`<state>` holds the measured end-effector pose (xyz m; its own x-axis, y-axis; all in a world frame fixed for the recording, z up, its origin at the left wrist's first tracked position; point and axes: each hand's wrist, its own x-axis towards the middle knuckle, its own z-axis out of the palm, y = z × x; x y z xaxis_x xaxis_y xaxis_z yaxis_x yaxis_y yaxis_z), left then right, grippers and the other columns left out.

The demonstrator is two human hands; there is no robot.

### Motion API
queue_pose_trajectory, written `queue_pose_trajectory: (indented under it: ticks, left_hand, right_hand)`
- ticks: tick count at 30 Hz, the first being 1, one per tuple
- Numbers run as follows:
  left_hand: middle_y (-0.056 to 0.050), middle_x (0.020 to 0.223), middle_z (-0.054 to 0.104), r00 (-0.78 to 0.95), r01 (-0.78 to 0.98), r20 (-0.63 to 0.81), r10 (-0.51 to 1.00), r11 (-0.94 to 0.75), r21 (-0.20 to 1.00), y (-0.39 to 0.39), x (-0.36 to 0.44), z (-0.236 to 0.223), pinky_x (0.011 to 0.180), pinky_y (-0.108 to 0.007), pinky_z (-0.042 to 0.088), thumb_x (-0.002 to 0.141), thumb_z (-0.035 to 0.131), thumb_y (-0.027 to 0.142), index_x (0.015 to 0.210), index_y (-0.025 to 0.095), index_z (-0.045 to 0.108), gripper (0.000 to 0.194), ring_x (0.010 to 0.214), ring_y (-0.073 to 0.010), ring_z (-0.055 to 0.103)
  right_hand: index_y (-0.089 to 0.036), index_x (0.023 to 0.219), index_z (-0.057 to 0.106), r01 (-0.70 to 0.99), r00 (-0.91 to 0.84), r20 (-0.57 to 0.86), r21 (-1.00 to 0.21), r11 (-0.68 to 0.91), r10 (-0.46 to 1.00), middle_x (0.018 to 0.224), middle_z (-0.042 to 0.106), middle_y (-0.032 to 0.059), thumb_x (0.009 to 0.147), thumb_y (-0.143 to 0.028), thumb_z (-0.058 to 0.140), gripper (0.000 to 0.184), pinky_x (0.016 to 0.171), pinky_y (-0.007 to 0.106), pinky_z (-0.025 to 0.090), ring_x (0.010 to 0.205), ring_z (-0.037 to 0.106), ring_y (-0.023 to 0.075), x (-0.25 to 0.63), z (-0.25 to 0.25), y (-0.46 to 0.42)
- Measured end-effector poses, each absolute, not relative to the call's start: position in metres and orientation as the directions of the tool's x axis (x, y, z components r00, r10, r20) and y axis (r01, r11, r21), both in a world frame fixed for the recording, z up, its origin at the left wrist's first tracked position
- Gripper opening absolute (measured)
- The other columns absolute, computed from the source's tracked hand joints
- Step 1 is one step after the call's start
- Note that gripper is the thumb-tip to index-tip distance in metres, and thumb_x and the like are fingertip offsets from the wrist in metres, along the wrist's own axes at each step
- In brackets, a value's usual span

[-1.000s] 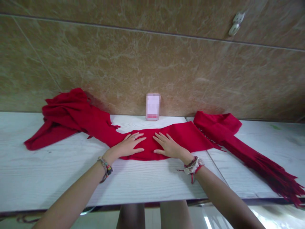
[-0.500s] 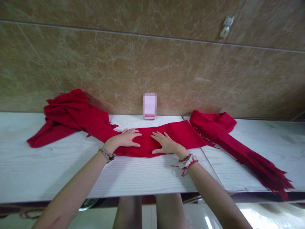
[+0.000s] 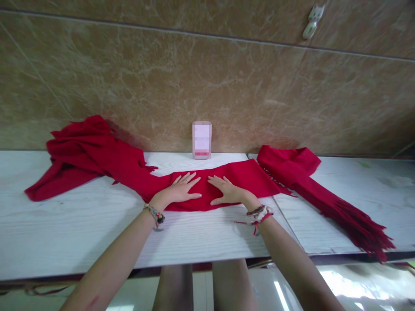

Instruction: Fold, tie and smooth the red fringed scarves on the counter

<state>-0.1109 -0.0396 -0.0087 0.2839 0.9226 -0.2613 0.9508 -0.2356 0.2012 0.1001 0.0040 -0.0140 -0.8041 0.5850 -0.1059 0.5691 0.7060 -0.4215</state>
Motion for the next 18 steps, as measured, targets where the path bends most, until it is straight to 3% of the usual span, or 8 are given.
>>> queue_pose_trajectory:
  ticks: [2, 4, 7, 9, 11, 15, 18]
  left_hand:
    - [-0.01, 0.147, 0.014, 0.304, 0.944, -0.222, 0.927, -0.262, 0.199, -0.04, -0.112, -0.006, 0.106, -0.044, 0.013, 0.083, 0.044, 0.045, 0.137, 0.021, 0.027, 0.062, 0.134, -0.0254, 0.009]
    - [-0.011, 0.142, 0.03, 0.381, 0.914, -0.131, 0.915, -0.352, 0.199, -0.044, -0.112, 0.0, 0.103, -0.039, 0.022, 0.083, 0.045, 0.034, 0.13, 0.02, 0.041, 0.049, 0.129, -0.0245, 0.026]
    - [-0.007, 0.111, 0.057, 0.552, 0.813, -0.04, 0.833, -0.527, 0.248, -0.052, -0.108, 0.013, 0.09, -0.028, 0.036, 0.079, 0.052, 0.028, 0.105, 0.018, 0.059, 0.029, 0.102, -0.019, 0.051]
    - [-0.003, 0.09, 0.06, 0.638, 0.748, -0.066, 0.768, -0.596, 0.292, -0.058, -0.105, 0.02, 0.077, -0.024, 0.041, 0.073, 0.059, 0.029, 0.09, 0.018, 0.062, 0.02, 0.085, -0.0165, 0.055]
    - [0.001, 0.076, 0.058, 0.678, 0.72, -0.122, 0.725, -0.622, 0.308, -0.062, -0.102, 0.024, 0.066, -0.022, 0.04, 0.069, 0.061, 0.023, 0.08, 0.018, 0.061, 0.013, 0.072, -0.0141, 0.054]
    - [0.003, 0.065, 0.053, 0.663, 0.735, -0.143, 0.735, -0.603, 0.309, -0.062, -0.102, 0.026, 0.059, -0.02, 0.036, 0.066, 0.05, 0.006, 0.071, 0.018, 0.058, 0.016, 0.06, -0.0109, 0.048]
    - [0.002, 0.069, 0.055, 0.638, 0.737, -0.05, 0.768, -0.591, 0.328, -0.06, -0.105, 0.028, 0.064, -0.021, 0.037, 0.067, 0.048, 0.006, 0.07, 0.017, 0.057, 0.015, 0.065, -0.0115, 0.049]
  right_hand:
    - [-0.016, 0.137, 0.028, 0.573, -0.801, -0.115, -0.434, 0.696, 0.588, 0.145, 0.021, 0.0137, 0.063, -0.052, 0.067, 0.092, 0.109, 0.048, 0.008, 0.134, 0.012, 0.0279, 0.101, -0.014, 0.004]
    - [-0.016, 0.135, 0.032, 0.565, -0.799, -0.088, -0.448, 0.693, 0.595, 0.143, 0.026, 0.0143, 0.063, -0.048, 0.069, 0.088, 0.108, 0.048, 0.012, 0.133, 0.017, 0.0281, 0.101, -0.013, 0.003]
    - [-0.016, 0.129, 0.043, 0.547, -0.758, 0.072, -0.471, 0.692, 0.648, 0.134, 0.043, 0.0147, 0.07, -0.038, 0.067, 0.068, 0.104, 0.044, 0.027, 0.125, 0.035, 0.0262, 0.104, -0.011, 0.004]
    - [-0.016, 0.119, 0.052, 0.534, -0.696, 0.218, -0.48, 0.696, 0.684, 0.121, 0.055, 0.013, 0.072, -0.033, 0.065, 0.052, 0.096, 0.04, 0.037, 0.113, 0.049, 0.0236, 0.107, -0.008, 0.007]
    - [-0.017, 0.106, 0.06, 0.516, -0.669, 0.274, -0.498, 0.697, 0.691, 0.106, 0.062, 0.0097, 0.072, -0.03, 0.066, 0.038, 0.087, 0.035, 0.044, 0.097, 0.057, 0.0205, 0.113, -0.004, 0.009]
    - [-0.018, 0.091, 0.064, 0.477, -0.804, 0.035, -0.559, 0.678, 0.594, 0.085, 0.065, 0.0026, 0.068, -0.029, 0.069, 0.026, 0.07, 0.027, 0.048, 0.075, 0.059, 0.0147, 0.123, 0.007, 0.008]
    - [-0.019, 0.092, 0.064, 0.466, -0.856, -0.076, -0.545, 0.697, 0.512, 0.089, 0.064, 0.0025, 0.066, -0.028, 0.07, 0.029, 0.071, 0.026, 0.046, 0.078, 0.058, 0.0145, 0.124, 0.014, 0.004]
